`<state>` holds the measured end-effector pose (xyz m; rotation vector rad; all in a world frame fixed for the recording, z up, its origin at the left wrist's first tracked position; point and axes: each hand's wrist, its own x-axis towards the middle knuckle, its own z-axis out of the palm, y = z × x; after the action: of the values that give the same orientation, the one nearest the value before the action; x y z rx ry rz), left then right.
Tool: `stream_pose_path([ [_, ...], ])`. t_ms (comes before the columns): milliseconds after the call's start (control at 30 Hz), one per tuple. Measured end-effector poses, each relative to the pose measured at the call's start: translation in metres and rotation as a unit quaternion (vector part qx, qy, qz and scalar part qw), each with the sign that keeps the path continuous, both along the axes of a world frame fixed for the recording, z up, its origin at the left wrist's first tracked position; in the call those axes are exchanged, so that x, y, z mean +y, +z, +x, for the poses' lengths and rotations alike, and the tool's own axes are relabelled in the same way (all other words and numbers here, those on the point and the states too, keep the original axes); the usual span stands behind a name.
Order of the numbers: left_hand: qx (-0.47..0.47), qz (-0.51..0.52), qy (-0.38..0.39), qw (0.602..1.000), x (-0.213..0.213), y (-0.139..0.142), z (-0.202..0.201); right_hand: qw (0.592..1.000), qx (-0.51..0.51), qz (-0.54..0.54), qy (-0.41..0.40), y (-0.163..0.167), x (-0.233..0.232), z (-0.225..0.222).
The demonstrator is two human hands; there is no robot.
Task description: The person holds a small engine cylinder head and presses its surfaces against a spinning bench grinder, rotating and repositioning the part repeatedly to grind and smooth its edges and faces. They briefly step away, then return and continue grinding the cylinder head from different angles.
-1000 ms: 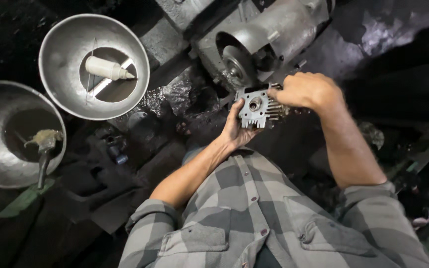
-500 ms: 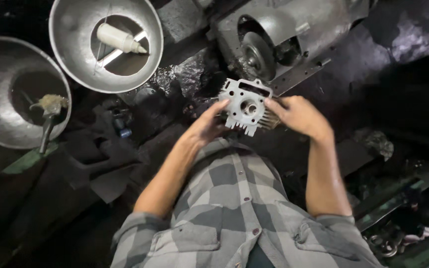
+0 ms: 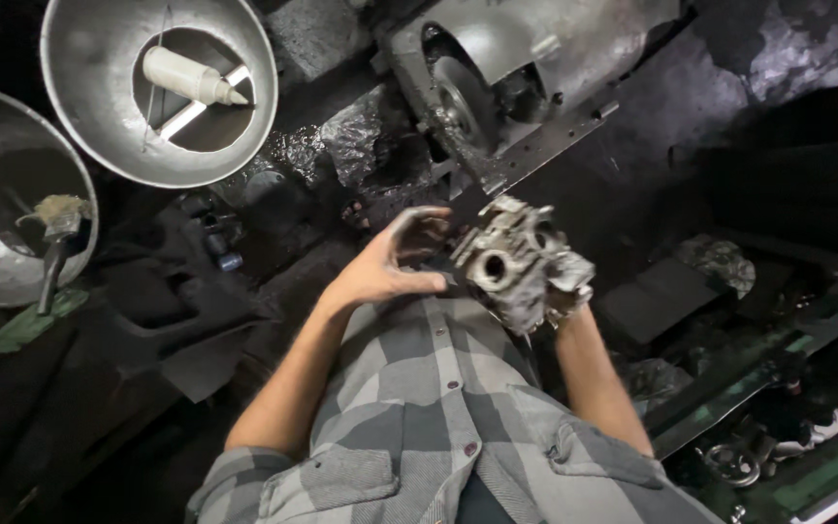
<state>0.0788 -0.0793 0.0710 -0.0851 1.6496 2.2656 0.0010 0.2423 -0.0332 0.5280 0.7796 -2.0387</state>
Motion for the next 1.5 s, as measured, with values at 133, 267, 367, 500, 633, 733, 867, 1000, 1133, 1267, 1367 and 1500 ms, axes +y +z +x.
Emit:
stream_pose_path([
  [133,0.059,0.018,-0.097,0.993,0.042,0.033,-0.032,0.988,0.043,-0.094,-0.119,0.026,0.018,0.005],
  [267,0.169,-0.009,-0.159,0.973,0.095,0.048,-0.057,0.977,0.076,-0.105,-0.171,0.05,0.045,0.011],
  [367,0.169,0.057,-0.136,0.975,0.138,0.045,-0.065,0.989,0.077,-0.032,-0.124,0.06,0.071,0.012],
  [500,0.02,0.172,-0.045,0.984,0.164,0.024,-0.069,0.957,0.097,0.243,0.123,0.083,0.114,-0.009],
  [633,-0.035,0.118,0.051,0.991,0.163,-0.001,-0.069,0.914,0.133,0.365,0.114,0.103,0.112,-0.038],
  [733,-0.042,0.049,0.106,0.992,0.156,-0.012,-0.065,0.923,0.283,0.259,0.036,0.099,0.072,-0.04],
  [867,-0.088,0.074,0.136,0.984,0.131,-0.013,-0.061,0.876,0.38,0.289,0.065,0.076,0.01,-0.04],
  [1000,-0.107,-0.006,0.158,0.982,0.099,-0.004,-0.058,0.954,0.219,0.199,0.049,0.063,-0.019,-0.051],
  [1133,-0.102,-0.145,0.211,0.961,0.074,0.015,-0.058,0.967,0.17,0.172,0.073,0.051,-0.048,-0.058],
  [1267,-0.146,-0.269,0.21,0.928,0.054,0.039,-0.061,0.982,0.111,0.134,0.074,0.033,-0.064,-0.054],
  [1367,-0.144,-0.33,0.184,0.915,0.045,0.047,-0.071,0.988,0.082,0.122,0.035,0.02,-0.064,-0.05],
  [1500,-0.11,-0.288,0.118,0.944,0.051,0.037,-0.086,0.988,0.071,0.134,0.006,0.027,-0.044,-0.053],
])
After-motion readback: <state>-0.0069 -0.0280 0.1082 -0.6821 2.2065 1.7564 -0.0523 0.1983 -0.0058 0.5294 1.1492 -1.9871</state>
